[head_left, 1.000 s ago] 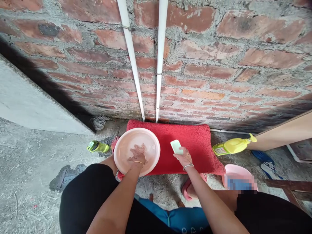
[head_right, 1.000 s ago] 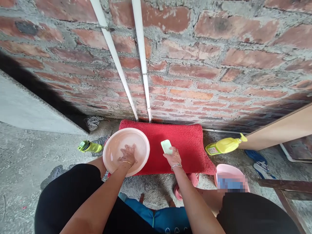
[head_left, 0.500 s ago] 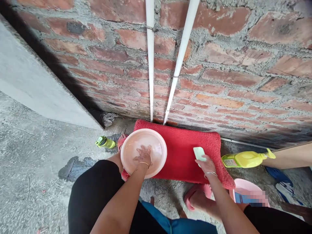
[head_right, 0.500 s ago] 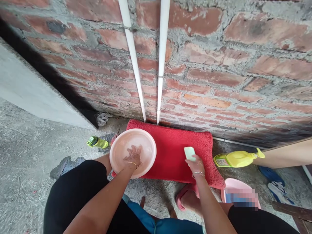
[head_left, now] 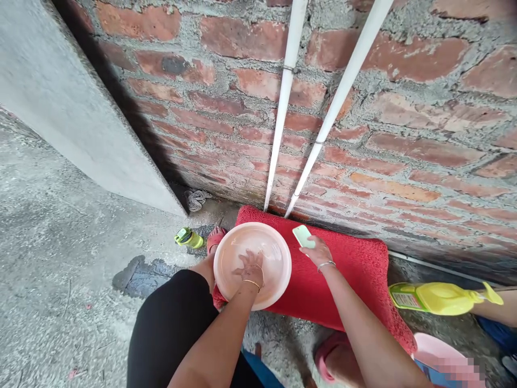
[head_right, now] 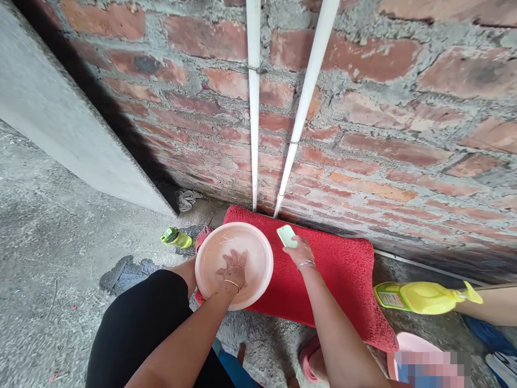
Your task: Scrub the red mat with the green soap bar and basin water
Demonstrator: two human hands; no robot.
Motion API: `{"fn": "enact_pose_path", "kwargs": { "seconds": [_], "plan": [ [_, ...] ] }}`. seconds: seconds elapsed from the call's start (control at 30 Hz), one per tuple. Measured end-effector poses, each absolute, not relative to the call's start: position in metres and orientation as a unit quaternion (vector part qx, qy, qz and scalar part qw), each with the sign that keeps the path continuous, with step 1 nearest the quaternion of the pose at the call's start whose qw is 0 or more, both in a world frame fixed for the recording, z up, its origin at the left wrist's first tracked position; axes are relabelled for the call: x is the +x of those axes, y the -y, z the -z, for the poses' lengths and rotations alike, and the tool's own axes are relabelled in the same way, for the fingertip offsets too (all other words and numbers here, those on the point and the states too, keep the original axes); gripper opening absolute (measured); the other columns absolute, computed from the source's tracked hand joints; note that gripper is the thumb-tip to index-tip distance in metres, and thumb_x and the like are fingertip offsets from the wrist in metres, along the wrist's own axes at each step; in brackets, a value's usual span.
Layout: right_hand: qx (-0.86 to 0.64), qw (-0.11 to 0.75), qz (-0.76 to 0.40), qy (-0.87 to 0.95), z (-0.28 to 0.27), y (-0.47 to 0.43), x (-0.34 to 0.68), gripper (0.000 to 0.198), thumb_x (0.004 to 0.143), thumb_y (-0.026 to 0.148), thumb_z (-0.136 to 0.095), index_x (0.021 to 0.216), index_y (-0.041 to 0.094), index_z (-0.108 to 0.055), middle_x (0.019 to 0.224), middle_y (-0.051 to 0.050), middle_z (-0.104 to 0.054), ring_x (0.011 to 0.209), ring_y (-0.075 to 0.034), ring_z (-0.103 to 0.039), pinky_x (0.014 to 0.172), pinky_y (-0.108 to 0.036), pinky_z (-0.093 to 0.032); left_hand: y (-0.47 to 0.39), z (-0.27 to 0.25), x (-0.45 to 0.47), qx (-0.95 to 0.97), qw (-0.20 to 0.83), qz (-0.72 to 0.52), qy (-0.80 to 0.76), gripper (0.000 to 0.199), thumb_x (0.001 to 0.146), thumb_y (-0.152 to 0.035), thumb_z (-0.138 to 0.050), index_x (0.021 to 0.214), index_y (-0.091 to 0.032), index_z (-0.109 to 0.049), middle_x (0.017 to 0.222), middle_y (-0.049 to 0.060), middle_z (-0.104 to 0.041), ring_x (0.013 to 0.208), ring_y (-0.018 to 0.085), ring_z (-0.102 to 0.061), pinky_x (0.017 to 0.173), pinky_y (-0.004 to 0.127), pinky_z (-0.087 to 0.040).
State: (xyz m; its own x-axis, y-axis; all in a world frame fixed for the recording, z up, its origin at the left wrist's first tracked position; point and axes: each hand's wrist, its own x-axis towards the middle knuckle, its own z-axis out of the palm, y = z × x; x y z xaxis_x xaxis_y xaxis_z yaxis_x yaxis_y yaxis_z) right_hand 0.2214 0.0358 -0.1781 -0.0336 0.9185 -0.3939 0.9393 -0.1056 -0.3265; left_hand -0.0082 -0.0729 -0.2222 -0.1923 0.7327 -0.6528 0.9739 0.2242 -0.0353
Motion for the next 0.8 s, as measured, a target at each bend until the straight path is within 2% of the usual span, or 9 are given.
{"fn": "enact_pose_path", "kwargs": {
  "seconds": [0.17,0.27,0.37,0.57,0.7,0.8],
  "plan": [
    [0.649,0.041,0.289,-0.703,0.174,-0.091,0.150,0.049,0.084,0.026,-0.082,0.132,0.024,-0.071,0.134,-0.008,-0.067,0.123,-0.026,-0.069,0.101,-0.032,-0.052,0.073,0.229,-0.008,0.572,0.267,0.231,-0.740,0.121,0.077,-0.035,-0.091,0.177,-0.045,-0.023,0.187,0.016,-0.020,0.165,0.063,-0.022,0.104,0.089,-0.052],
    [0.613,0.079,0.276,-0.736,0.180,-0.104,0.131,0.046,0.087,0.027,-0.080,0.133,0.024,-0.072,0.134,-0.010,-0.068,0.123,-0.026,-0.067,0.099,-0.031,-0.050,0.073,0.231,-0.009,0.571,0.274,0.228,-0.739,0.117,0.079,-0.043,-0.088,0.177,-0.044,-0.025,0.187,0.017,-0.022,0.164,0.063,-0.022,0.104,0.089,-0.053],
    [0.618,0.104,0.261,-0.735,0.185,-0.102,0.135,0.046,0.090,0.031,-0.081,0.135,0.025,-0.072,0.138,-0.011,-0.068,0.122,-0.027,-0.068,0.099,-0.032,-0.050,0.076,0.231,-0.010,0.581,0.262,0.228,-0.736,0.111,0.081,-0.040,-0.084,0.177,-0.044,-0.026,0.186,0.016,-0.027,0.163,0.062,-0.027,0.102,0.089,-0.054],
    [0.705,0.088,0.278,-0.646,0.189,-0.067,0.210,0.053,0.089,0.032,-0.080,0.140,0.026,-0.067,0.138,-0.009,-0.066,0.119,-0.025,-0.069,0.097,-0.033,-0.051,0.078,0.225,-0.008,0.604,0.201,0.255,-0.728,0.119,0.077,-0.034,-0.089,0.176,-0.042,-0.025,0.182,0.021,-0.032,0.157,0.062,-0.038,0.093,0.082,-0.062],
    [0.790,0.050,0.276,-0.546,0.196,-0.018,0.299,0.055,0.089,0.037,-0.077,0.141,0.025,-0.067,0.142,-0.016,-0.067,0.121,-0.030,-0.072,0.100,-0.038,-0.053,0.074,0.221,-0.009,0.601,0.211,0.237,-0.733,0.112,0.078,-0.029,-0.088,0.174,-0.041,-0.033,0.181,0.022,-0.034,0.157,0.062,-0.038,0.094,0.083,-0.061],
    [0.854,0.002,0.272,-0.442,0.207,0.028,0.368,0.058,0.084,0.044,-0.075,0.138,0.025,-0.067,0.136,-0.019,-0.073,0.123,-0.035,-0.074,0.102,-0.045,-0.056,0.073,0.221,-0.010,0.600,0.216,0.241,-0.731,0.111,0.078,-0.027,-0.087,0.175,-0.039,-0.033,0.182,0.022,-0.033,0.159,0.062,-0.036,0.095,0.083,-0.060]
  ]
}}
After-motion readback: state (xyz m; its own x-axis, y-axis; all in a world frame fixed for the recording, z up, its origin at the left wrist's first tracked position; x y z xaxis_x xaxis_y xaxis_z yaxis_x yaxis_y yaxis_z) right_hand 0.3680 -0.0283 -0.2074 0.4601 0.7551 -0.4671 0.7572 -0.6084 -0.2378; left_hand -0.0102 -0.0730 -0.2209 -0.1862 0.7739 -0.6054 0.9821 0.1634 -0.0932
